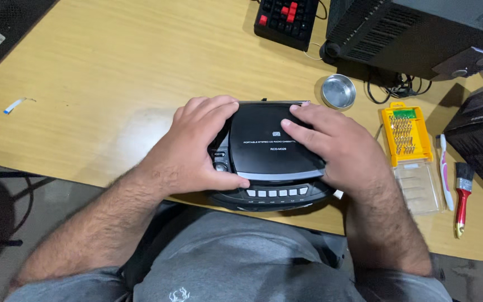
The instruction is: The person places a CD into a portable CD player, closes the lid, and presses buttons on the front panel. They then open the cassette compartment and press additional buttons while holding the device.
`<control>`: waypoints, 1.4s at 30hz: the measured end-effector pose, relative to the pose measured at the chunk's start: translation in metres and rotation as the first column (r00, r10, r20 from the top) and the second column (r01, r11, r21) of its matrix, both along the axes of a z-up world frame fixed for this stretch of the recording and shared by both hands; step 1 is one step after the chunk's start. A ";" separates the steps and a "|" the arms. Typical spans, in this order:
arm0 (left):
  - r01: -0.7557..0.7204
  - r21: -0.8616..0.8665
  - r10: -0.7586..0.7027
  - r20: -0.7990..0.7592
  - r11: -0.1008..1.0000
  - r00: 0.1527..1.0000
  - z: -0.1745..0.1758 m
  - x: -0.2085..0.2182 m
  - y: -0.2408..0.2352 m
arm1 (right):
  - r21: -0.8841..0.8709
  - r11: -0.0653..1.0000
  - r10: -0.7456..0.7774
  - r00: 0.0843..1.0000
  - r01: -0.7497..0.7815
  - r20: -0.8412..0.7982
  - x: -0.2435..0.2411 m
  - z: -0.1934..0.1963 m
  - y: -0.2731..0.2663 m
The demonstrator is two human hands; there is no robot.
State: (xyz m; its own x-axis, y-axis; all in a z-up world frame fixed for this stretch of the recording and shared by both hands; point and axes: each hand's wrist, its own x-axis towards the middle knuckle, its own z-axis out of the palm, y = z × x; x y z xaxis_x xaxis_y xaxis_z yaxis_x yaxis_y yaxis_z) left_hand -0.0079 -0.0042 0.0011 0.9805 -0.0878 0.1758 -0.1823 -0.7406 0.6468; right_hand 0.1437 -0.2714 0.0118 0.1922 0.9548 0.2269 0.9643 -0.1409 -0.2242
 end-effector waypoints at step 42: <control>-0.009 -0.235 0.028 0.075 0.972 0.997 -0.016 -0.002 0.008 | 0.208 0.940 0.279 0.960 -0.269 -0.017 0.015 0.000 -0.005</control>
State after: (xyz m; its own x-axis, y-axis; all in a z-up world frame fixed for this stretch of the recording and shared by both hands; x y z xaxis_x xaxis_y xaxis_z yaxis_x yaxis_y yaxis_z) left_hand -0.0100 0.0038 -0.0147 0.9643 -0.0172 0.2644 -0.2260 -0.5741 0.7870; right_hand 0.1584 -0.2761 0.0117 -0.0557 0.9069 0.4176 0.9471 0.1804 -0.2654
